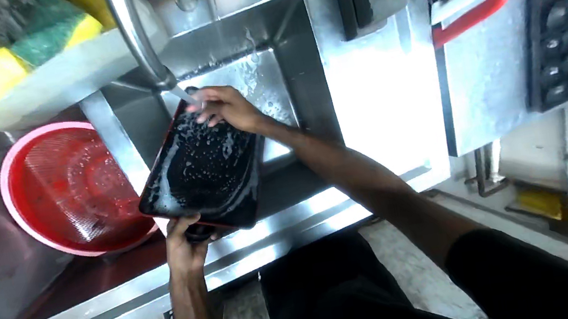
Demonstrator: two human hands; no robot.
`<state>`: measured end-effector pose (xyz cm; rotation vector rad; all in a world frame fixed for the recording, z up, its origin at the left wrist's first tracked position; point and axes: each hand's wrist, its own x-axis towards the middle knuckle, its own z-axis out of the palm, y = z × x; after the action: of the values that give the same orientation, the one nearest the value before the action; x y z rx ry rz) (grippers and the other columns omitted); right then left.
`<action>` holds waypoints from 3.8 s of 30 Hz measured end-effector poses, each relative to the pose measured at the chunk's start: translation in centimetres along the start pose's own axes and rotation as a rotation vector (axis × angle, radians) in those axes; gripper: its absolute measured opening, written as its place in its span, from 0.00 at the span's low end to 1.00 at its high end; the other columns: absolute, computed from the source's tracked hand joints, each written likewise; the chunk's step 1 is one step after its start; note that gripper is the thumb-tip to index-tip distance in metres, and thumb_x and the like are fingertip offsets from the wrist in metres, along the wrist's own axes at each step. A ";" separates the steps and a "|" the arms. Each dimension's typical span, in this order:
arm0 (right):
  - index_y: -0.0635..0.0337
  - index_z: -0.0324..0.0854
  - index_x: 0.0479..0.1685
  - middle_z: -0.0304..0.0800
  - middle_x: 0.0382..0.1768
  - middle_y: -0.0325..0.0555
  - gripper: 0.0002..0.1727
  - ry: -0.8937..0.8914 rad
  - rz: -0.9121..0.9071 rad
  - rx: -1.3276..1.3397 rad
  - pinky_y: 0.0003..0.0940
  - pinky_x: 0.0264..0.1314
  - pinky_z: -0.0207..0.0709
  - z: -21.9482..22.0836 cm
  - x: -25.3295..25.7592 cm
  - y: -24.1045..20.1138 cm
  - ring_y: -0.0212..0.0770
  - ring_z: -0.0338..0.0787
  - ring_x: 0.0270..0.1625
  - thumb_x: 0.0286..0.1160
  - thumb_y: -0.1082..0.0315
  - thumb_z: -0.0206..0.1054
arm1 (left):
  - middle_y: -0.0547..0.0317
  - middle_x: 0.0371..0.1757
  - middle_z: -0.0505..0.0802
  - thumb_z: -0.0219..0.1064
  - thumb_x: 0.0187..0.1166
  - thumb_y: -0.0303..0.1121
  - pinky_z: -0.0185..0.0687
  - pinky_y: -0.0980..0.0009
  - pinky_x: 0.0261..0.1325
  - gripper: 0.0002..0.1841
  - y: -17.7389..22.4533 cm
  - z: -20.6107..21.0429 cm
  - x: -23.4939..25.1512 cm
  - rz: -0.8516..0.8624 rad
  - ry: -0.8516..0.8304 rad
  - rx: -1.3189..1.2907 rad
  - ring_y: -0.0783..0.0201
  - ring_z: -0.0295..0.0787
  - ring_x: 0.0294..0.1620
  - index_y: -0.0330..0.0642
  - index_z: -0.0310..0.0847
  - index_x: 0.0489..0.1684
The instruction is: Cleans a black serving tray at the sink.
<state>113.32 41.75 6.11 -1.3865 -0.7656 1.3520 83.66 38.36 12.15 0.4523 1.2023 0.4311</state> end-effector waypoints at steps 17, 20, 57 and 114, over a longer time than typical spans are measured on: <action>0.73 0.82 0.36 0.85 0.22 0.44 0.13 -0.021 -0.040 0.119 0.26 0.22 0.77 4.4 3.4 -6.0 0.31 0.80 0.19 0.87 0.76 0.55 | 0.53 0.22 0.89 0.67 0.57 0.26 0.81 0.62 0.11 0.13 -1.3 0.7 0.6 -0.026 -0.052 -0.062 0.60 0.87 0.14 0.43 0.77 0.41; 0.56 0.68 0.22 0.71 0.12 0.38 0.17 0.175 0.237 0.862 0.20 0.07 0.54 4.5 3.9 -6.2 0.28 0.62 0.08 0.83 0.70 0.46 | 0.53 0.21 0.88 0.66 0.57 0.27 0.81 0.62 0.12 0.12 -1.8 0.2 0.7 -0.034 -0.048 -0.076 0.60 0.86 0.14 0.43 0.77 0.39; 0.65 0.83 0.63 0.94 0.46 0.48 0.17 0.629 -0.055 -0.113 0.40 0.54 0.92 -11.5 -17.8 -6.5 0.39 0.95 0.47 0.93 0.62 0.58 | 0.48 0.66 0.91 0.57 0.81 0.28 0.71 0.76 0.12 0.25 -1.2 -7.4 -11.2 -0.107 -0.156 0.351 0.70 0.79 0.18 0.39 0.77 0.80; 0.55 0.58 0.93 0.79 0.77 0.62 0.41 0.071 0.283 -0.502 0.54 0.69 0.81 -8.4 -0.5 -4.9 0.57 0.87 0.69 0.82 0.54 0.71 | 0.72 0.22 0.90 0.65 0.79 0.27 0.85 0.76 0.17 0.05 9.0 -0.2 -11.6 0.552 0.353 0.892 0.76 0.85 0.16 0.44 0.84 0.34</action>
<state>122.28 40.81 9.73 -1.9882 -0.9273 1.3678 79.32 39.55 26.07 1.5496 1.5813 0.4329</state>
